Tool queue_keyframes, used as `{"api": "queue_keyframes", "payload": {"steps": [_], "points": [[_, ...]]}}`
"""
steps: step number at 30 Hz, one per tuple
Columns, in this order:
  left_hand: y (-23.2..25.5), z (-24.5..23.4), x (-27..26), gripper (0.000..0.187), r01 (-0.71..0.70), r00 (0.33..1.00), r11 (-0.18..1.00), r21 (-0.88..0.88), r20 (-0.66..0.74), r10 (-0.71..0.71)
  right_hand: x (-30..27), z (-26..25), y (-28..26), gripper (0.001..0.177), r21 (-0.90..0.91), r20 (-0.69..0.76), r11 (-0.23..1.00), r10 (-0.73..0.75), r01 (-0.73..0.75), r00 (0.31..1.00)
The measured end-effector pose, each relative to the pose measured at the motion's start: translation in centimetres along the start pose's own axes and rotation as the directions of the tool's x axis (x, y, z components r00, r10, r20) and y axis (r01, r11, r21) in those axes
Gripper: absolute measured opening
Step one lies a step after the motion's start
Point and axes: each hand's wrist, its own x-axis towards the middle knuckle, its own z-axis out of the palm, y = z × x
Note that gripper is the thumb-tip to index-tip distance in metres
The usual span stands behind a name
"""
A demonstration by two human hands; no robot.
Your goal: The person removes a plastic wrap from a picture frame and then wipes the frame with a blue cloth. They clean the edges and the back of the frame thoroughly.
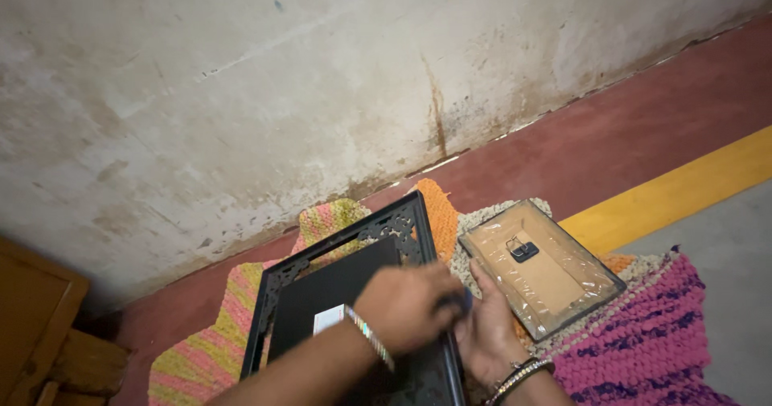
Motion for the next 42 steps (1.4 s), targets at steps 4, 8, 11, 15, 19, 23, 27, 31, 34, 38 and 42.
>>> {"api": "queue_keyframes", "payload": {"steps": [4,8,11,15,19,23,27,31,34,38,42], "points": [[-4.3,-0.2,4.4,0.022,0.108,0.989,0.990,0.087,-0.108,-0.098,1.0,-0.5,0.5,0.077,0.006,-0.009,1.000,0.008,-0.008,1.000],[-5.9,0.6,6.6,0.018,0.131,0.974,0.983,0.127,-0.200,-0.104,2.6,-1.6,1.2,0.074,-0.034,-0.110,0.999,-0.040,0.037,0.993],[-4.4,1.6,5.1,0.018,0.067,0.992,0.990,0.121,-0.110,-0.054,4.0,-3.3,1.7,0.072,-0.028,-0.055,1.000,-0.011,0.009,0.998],[-1.2,2.6,1.4,0.016,-0.023,0.996,1.000,0.008,-0.089,0.023,5.7,-3.9,2.8,0.043,0.092,-0.068,0.952,-0.287,0.293,0.955],[-2.8,2.1,3.6,0.013,0.065,0.998,0.982,0.175,-0.005,-0.065,5.3,-3.7,3.2,0.051,0.008,-0.149,0.991,-0.128,0.130,0.981],[-6.8,1.6,8.1,0.016,0.167,0.986,0.917,0.362,-0.087,-0.145,4.1,-2.8,2.5,0.057,-0.036,-0.142,0.999,-0.033,0.028,0.989],[-9.3,1.3,9.9,0.018,0.253,0.946,0.862,0.440,-0.300,-0.124,3.8,-2.4,1.9,0.042,-0.041,-0.212,0.999,-0.037,0.029,0.977],[-7.2,2.9,7.7,0.013,0.171,0.969,0.949,0.266,-0.219,-0.113,4.1,-3.3,2.4,0.033,-0.120,-0.221,0.992,-0.076,0.050,0.972],[-4.3,4.3,4.4,0.011,0.073,0.993,0.995,0.062,-0.092,-0.068,4.7,-3.8,2.9,0.023,-0.111,-0.127,0.983,-0.162,0.148,0.979],[-4.6,3.5,4.0,0.012,0.033,0.994,0.990,0.140,-0.111,-0.017,5.5,-4.4,3.5,0.017,-0.161,-0.081,0.964,-0.225,0.210,0.971],[-7.5,2.2,7.0,0.012,0.136,0.957,0.972,0.191,-0.278,-0.079,6.3,-5.0,3.5,0.012,-0.277,-0.080,0.932,-0.267,0.235,0.961]]}}
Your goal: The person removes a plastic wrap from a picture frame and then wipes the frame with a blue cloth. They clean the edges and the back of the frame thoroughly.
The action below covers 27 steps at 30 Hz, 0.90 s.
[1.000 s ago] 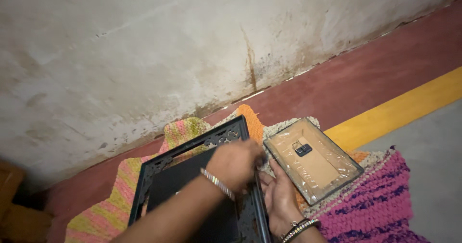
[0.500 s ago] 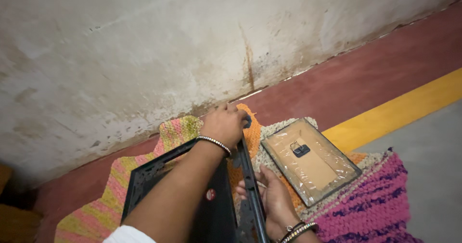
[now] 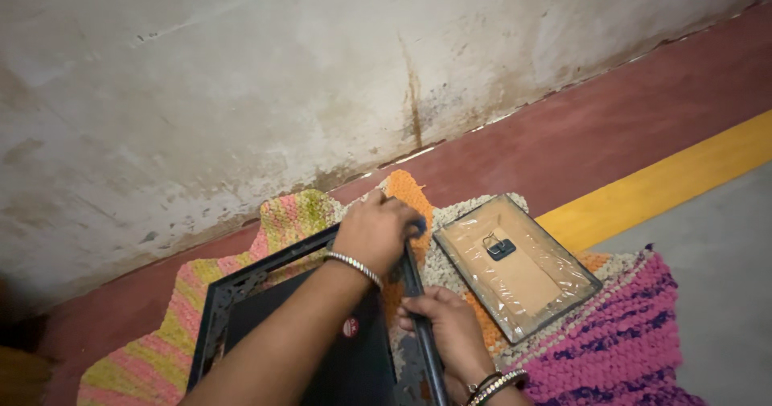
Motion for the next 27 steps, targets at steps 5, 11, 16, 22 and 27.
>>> {"api": "queue_keyframes", "payload": {"steps": [5,11,16,22,27], "points": [[-1.2,1.5,0.1,0.019,0.240,0.961,0.957,-0.166,-0.098,-0.258,0.6,-1.0,-0.8,0.020,-0.474,-0.021,0.876,-0.118,0.094,0.993],[-4.5,2.9,-4.5,0.036,0.499,0.735,0.669,-0.551,-0.139,-0.663,-1.2,-0.8,-3.1,0.044,-0.915,0.002,0.392,-0.229,0.094,0.973],[-6.0,5.8,-8.5,0.044,0.585,0.522,0.297,-0.755,0.070,-0.850,-2.7,-0.6,-4.5,0.052,-0.989,0.002,0.149,-0.091,0.015,0.996],[-2.8,8.3,-7.8,0.057,0.467,0.753,0.725,-0.507,-0.201,-0.626,-2.6,-0.7,-4.1,0.060,-0.999,0.034,-0.003,-0.112,0.034,0.993],[1.1,8.8,-8.1,0.049,0.365,0.931,0.913,-0.181,0.048,-0.363,-2.1,-0.5,-2.9,0.053,-0.999,-0.022,-0.025,-0.101,-0.025,0.995]]}}
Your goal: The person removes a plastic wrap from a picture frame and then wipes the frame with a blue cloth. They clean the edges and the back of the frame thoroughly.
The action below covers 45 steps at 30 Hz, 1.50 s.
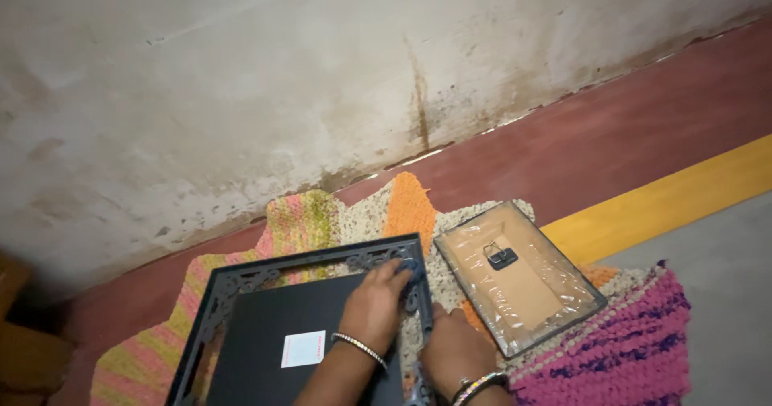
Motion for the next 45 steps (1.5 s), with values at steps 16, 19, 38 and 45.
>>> {"api": "queue_keyframes", "payload": {"steps": [16,19,38,45], "points": [[-2.5,2.3,5.4,0.021,-0.026,0.976,0.994,0.106,-0.213,0.049,0.3,-0.5,0.1,0.081,0.032,0.076,0.999,0.001,-0.003,0.997],[-3.1,1.2,6.6,0.013,-0.060,0.997,0.974,0.217,-0.027,0.068,0.4,-0.2,0.2,0.083,0.023,0.061,1.000,-0.001,0.000,0.998],[-1.7,2.2,9.8,0.016,0.131,0.972,0.987,-0.098,-0.183,-0.147,2.2,0.5,-0.1,0.097,-0.196,0.155,0.976,0.130,-0.098,0.979],[-5.8,0.1,9.4,0.017,0.317,0.931,0.948,-0.018,-0.182,-0.315,2.5,1.0,0.2,0.101,-0.140,0.203,0.981,0.161,-0.135,0.966]]}}
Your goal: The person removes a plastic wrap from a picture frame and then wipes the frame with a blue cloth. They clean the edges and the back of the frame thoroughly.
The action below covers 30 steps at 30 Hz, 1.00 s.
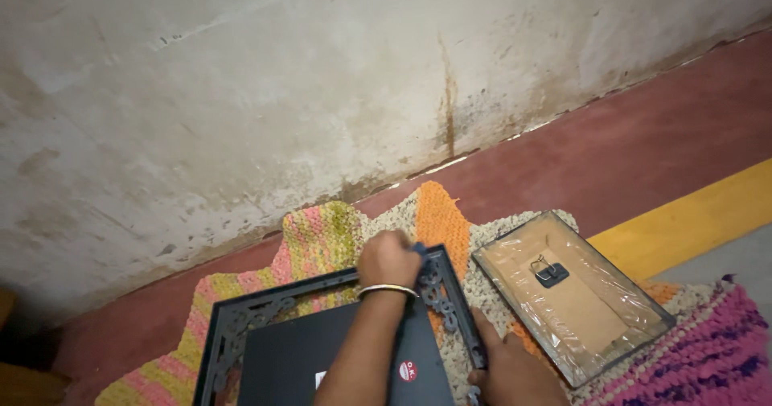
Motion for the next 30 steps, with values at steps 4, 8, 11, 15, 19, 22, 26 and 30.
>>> {"api": "queue_keyframes", "payload": {"steps": [4,8,11,15,19,22,26,30], "points": [[-0.2,-1.0,-0.5,0.018,0.141,0.990,0.986,0.090,-0.025,-0.139,-1.1,-0.8,0.0,0.097,0.019,-0.068,0.997,-0.072,0.074,0.995],[2.2,0.6,-2.5,0.016,0.013,0.991,1.000,-0.003,-0.130,-0.013,-2.4,-1.1,-0.9,0.090,-0.052,-0.165,0.992,-0.121,0.114,0.979],[3.0,1.4,-3.5,0.017,-0.075,0.984,0.996,0.054,-0.158,0.083,-2.8,-1.0,-1.0,0.082,-0.031,-0.357,0.959,-0.274,0.282,0.893],[1.7,0.4,-4.5,0.024,-0.128,0.987,0.992,-0.009,-0.100,0.127,-2.4,0.6,-1.0,0.085,-0.139,-0.522,0.830,-0.524,0.539,0.673],[0.9,-0.6,-4.9,0.024,-0.214,0.971,0.977,-0.012,-0.112,0.211,-1.1,1.9,-1.4,0.077,-0.284,-0.502,0.812,-0.579,0.510,0.642],[0.1,-0.4,-5.0,0.024,-0.127,0.978,0.971,0.202,-0.135,0.156,0.0,2.4,-1.3,0.072,-0.346,-0.469,0.819,-0.573,0.458,0.672],[0.2,0.8,-4.5,0.021,0.132,0.955,0.948,0.290,-0.294,-0.043,0.7,2.1,-1.2,0.072,-0.340,-0.427,0.817,-0.576,0.466,0.697],[0.8,1.8,-4.3,0.030,-0.085,0.910,0.975,0.204,-0.382,0.159,0.7,2.1,-1.6,0.082,-0.374,-0.394,0.803,-0.591,0.465,0.704]]}}
